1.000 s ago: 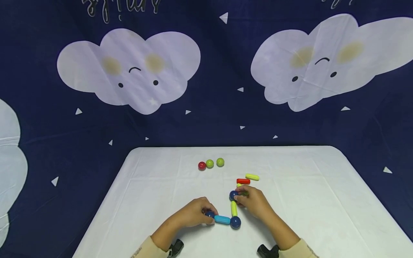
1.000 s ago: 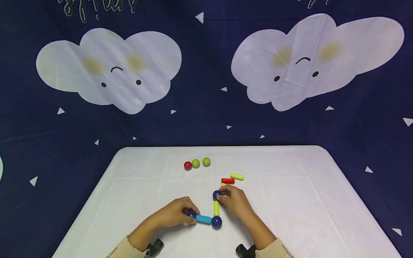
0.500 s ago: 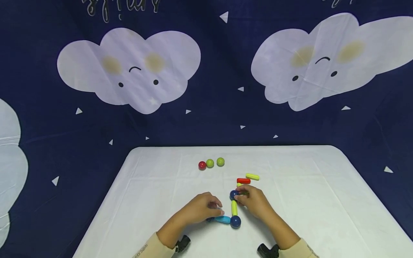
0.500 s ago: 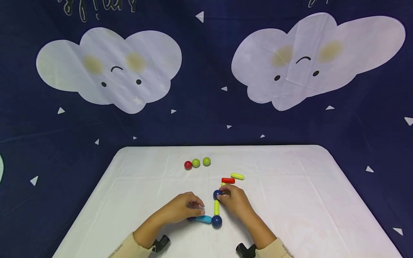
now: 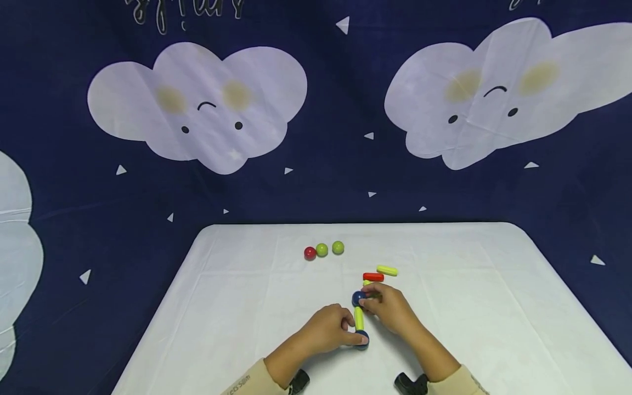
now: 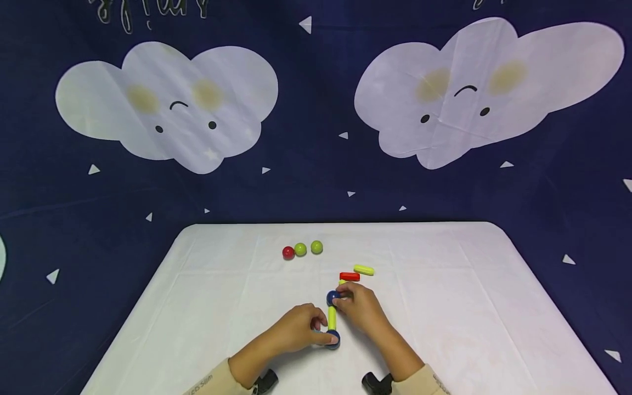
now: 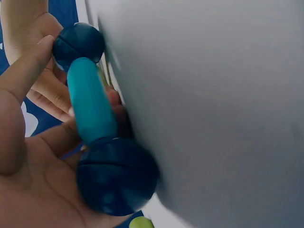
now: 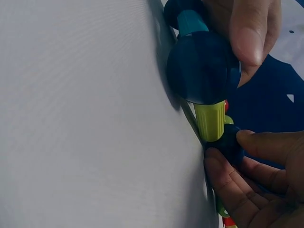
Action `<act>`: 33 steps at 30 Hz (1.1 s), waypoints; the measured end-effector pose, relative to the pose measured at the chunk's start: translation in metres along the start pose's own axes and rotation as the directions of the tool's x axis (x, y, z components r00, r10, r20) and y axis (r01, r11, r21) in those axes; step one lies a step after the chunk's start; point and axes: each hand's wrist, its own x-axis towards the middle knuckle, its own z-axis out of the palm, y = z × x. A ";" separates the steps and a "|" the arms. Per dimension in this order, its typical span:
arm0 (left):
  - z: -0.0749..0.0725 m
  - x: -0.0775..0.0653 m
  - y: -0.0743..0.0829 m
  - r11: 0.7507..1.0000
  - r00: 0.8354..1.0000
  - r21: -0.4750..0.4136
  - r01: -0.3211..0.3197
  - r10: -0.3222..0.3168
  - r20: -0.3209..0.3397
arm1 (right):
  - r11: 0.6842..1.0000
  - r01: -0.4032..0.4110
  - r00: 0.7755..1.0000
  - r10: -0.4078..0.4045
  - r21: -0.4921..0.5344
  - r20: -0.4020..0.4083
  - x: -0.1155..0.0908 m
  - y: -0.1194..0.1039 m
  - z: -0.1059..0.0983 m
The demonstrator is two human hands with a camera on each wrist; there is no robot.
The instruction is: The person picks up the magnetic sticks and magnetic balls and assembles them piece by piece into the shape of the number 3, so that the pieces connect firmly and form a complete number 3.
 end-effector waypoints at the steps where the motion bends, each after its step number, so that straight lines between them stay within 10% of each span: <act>1: 0.001 0.000 0.000 1.000 1.000 -0.012 0.000 0.000 -0.004 | 1.000 0.001 1.000 -0.001 0.001 0.003 0.000 0.000 0.000; 33: 0.002 -0.001 -0.008 0.996 0.998 -0.080 -0.040 0.044 0.046 | 0.997 0.071 0.997 -0.070 -0.042 0.038 0.002 0.004 -0.006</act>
